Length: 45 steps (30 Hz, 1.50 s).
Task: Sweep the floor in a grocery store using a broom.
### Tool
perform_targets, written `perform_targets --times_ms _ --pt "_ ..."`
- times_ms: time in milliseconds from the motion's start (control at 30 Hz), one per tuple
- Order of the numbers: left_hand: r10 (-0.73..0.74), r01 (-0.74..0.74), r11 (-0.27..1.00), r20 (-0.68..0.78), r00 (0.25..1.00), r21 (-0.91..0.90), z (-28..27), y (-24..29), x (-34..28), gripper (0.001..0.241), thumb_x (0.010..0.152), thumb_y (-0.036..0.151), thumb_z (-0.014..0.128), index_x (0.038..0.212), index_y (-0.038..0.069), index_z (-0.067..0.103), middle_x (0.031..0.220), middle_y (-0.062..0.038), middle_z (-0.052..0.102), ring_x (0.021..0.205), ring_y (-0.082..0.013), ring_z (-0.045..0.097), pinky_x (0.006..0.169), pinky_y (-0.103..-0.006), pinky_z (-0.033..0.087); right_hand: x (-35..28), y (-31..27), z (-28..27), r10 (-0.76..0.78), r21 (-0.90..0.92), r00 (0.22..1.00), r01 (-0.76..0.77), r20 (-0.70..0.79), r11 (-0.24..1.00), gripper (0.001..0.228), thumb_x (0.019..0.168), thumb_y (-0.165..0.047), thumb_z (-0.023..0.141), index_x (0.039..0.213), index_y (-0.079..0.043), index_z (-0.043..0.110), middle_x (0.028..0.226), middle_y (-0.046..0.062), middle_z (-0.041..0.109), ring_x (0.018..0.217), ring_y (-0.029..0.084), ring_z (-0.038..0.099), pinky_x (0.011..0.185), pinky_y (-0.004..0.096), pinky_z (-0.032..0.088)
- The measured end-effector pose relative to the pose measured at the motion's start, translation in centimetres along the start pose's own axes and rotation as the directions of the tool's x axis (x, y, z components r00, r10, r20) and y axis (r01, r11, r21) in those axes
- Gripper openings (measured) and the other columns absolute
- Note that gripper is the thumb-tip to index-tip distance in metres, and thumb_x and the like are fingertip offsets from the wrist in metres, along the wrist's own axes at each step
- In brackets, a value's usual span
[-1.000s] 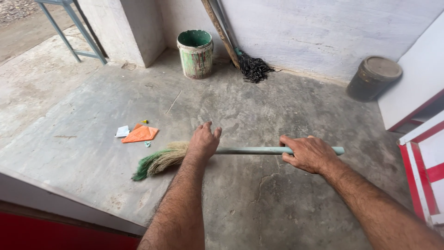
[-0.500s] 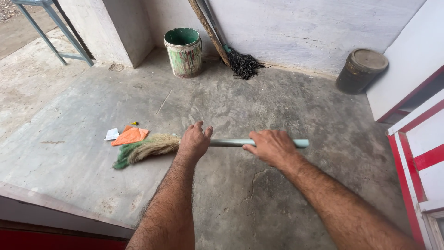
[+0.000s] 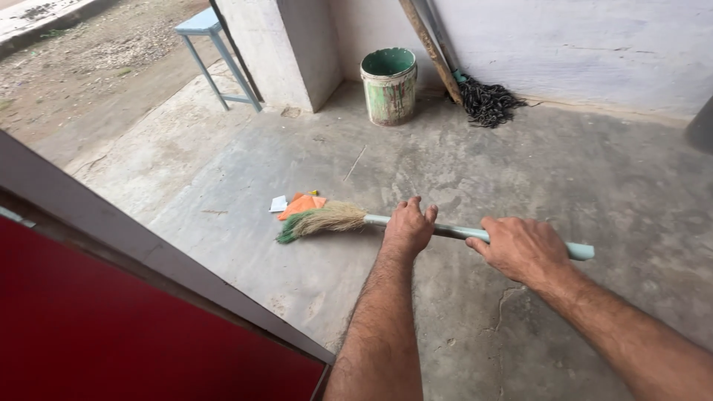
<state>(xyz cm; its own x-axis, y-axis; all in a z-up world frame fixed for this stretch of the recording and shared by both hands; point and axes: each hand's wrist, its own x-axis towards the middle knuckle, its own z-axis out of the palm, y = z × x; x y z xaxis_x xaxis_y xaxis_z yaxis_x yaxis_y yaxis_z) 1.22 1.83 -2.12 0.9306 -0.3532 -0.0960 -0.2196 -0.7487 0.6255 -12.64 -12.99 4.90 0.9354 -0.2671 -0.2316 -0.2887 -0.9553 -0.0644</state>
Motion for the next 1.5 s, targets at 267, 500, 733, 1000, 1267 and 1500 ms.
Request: perform_targets --times_ms 267,500,733,1000,1267,1500 --pt "0.002 -0.003 0.999 0.029 1.0 0.035 1.2 -1.4 0.9 0.064 0.103 0.049 0.053 0.151 0.008 0.047 0.151 -0.023 0.047 0.142 -0.0351 0.045 0.118 -0.0468 0.039 0.9 1.6 1.6 -0.051 -0.005 0.995 0.051 -0.087 0.999 0.042 0.094 -0.056 0.064 0.098 -0.014 0.07 0.075 0.002 0.07 0.071 0.017 0.071 0.064 0.041 0.058" --pt "-0.058 0.054 0.997 0.053 0.997 0.063 -0.5 0.1 -0.3 0.062 0.103 0.048 0.05 0.151 0.01 0.045 0.15 -0.018 0.05 0.14 -0.0326 0.049 0.116 -0.0465 0.042 1.0 1.3 1.3 -0.104 -0.019 0.985 0.102 -0.137 0.995 0.043 0.095 -0.053 0.064 0.1 -0.01 0.068 0.074 0.004 0.067 0.07 0.017 0.072 0.062 0.039 0.062" --pt "-0.075 0.066 0.992 0.084 0.994 0.105 -0.5 -0.1 -0.4 0.06 0.106 0.048 0.047 0.152 0.01 0.044 0.151 -0.018 0.049 0.142 -0.0315 0.046 0.117 -0.0472 0.043 0.9 0.4 0.6 -0.084 0.042 0.991 0.089 -0.103 0.995 0.043 0.095 -0.051 0.067 0.101 -0.008 0.067 0.077 0.007 0.069 0.073 0.019 0.074 0.063 0.04 0.065" --pt "-0.046 0.031 0.991 0.121 0.992 0.128 -1.5 1.0 -1.2 0.055 0.101 0.045 0.058 0.145 0.014 0.055 0.146 -0.014 0.053 0.14 -0.0287 0.049 0.116 -0.0456 0.045 1.4 -0.4 0.9 -0.081 0.038 0.996 0.082 -0.045 0.996 0.041 0.096 -0.045 0.069 0.106 -0.006 0.065 0.079 0.01 0.069 0.074 0.02 0.075 0.061 0.039 0.065" --pt "0.02 -0.045 0.982 0.137 0.99 0.182 -1.9 1.4 -1.5 0.051 0.1 0.048 0.058 0.138 0.015 0.062 0.137 -0.012 0.06 0.134 -0.0298 0.05 0.115 -0.0457 0.043 1.4 -1.3 0.2 -0.157 0.034 0.963 0.168 -0.219 0.985 0.036 0.093 -0.038 0.073 0.103 -0.005 0.067 0.082 0.01 0.068 0.072 0.022 0.074 0.059 0.039 0.064" --pt "0.187 -0.275 0.902 0.274 0.943 0.331 -1.2 0.5 -0.7 0.056 0.107 0.056 0.038 0.122 0.016 0.073 0.12 -0.008 0.073 0.124 -0.0246 0.06 0.116 -0.0438 0.044 1.3 -1.8 -0.4 -0.15 0.044 0.97 0.161 -0.19 0.986 0.037 0.093 -0.039 0.074 0.102 -0.004 0.068 0.083 0.011 0.068 0.073 0.022 0.074 0.058 0.039 0.064"
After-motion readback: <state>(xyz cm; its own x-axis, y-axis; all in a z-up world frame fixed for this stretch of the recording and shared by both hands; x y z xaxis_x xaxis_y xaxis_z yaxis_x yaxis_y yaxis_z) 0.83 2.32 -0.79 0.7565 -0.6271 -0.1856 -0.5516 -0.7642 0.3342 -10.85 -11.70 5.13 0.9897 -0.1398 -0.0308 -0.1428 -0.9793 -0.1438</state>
